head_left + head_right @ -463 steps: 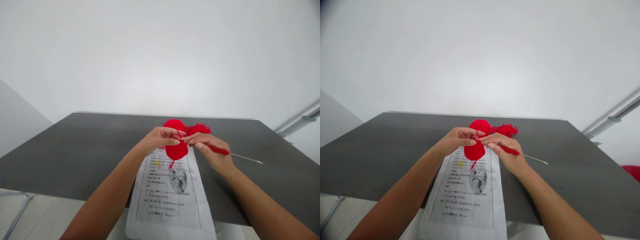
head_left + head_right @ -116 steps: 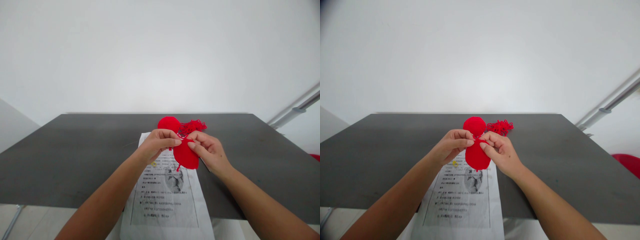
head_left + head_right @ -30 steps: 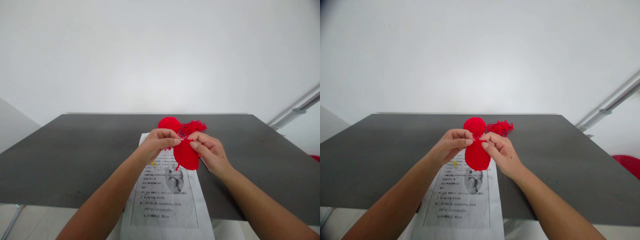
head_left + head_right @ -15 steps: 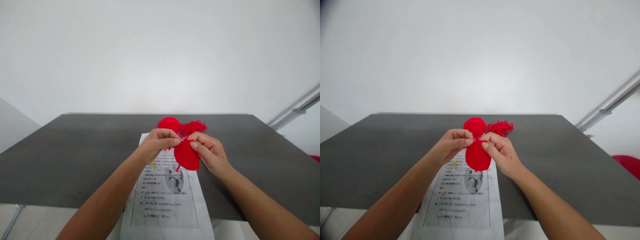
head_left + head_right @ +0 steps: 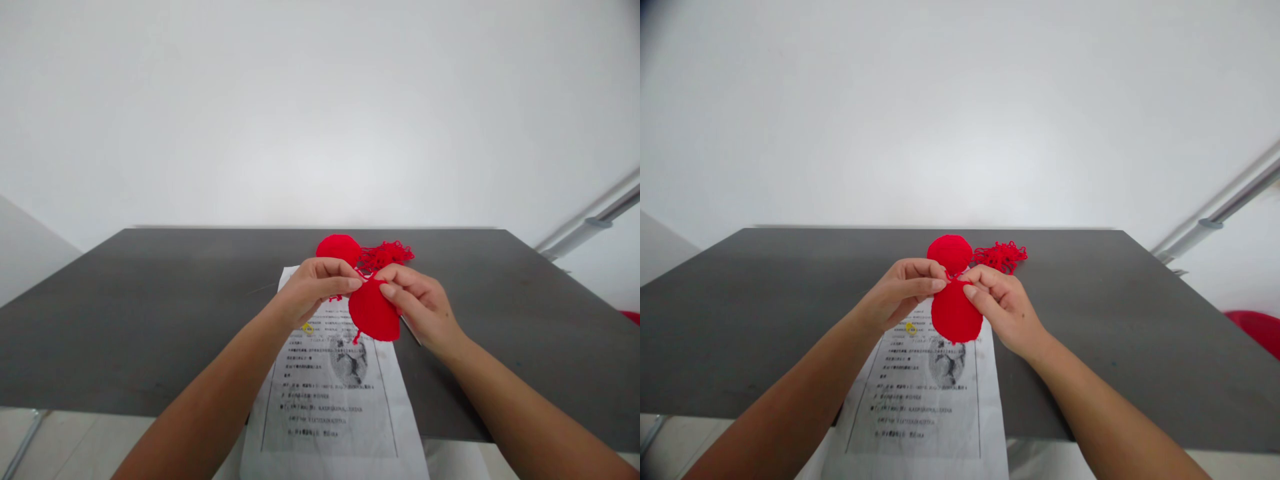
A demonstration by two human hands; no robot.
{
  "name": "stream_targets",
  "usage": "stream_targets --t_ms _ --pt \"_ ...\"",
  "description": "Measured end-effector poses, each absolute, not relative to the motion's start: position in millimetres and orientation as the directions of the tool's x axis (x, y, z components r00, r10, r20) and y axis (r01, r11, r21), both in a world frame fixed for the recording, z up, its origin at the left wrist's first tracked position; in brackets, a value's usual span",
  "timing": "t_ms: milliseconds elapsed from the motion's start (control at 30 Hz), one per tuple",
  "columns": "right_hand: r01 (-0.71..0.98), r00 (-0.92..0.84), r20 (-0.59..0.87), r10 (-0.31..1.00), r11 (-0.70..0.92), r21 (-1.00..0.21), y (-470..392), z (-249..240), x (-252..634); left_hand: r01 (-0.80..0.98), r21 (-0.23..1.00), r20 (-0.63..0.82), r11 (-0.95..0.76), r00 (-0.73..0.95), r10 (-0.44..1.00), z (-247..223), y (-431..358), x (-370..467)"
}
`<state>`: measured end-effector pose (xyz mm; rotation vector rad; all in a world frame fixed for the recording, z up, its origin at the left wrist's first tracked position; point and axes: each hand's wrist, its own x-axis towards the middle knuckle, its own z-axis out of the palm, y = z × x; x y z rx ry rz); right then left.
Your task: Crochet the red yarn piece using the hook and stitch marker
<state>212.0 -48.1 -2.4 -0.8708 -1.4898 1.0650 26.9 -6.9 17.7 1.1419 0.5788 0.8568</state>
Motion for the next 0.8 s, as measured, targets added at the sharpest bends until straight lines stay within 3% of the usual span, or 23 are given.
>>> stream_targets --t_ms 800 --pt "-0.029 -0.185 0.366 0.912 0.367 -0.930 -46.4 -2.1 212.1 -0.280 0.946 0.026 0.161 0.561 0.828 15.9 -5.3 26.6"
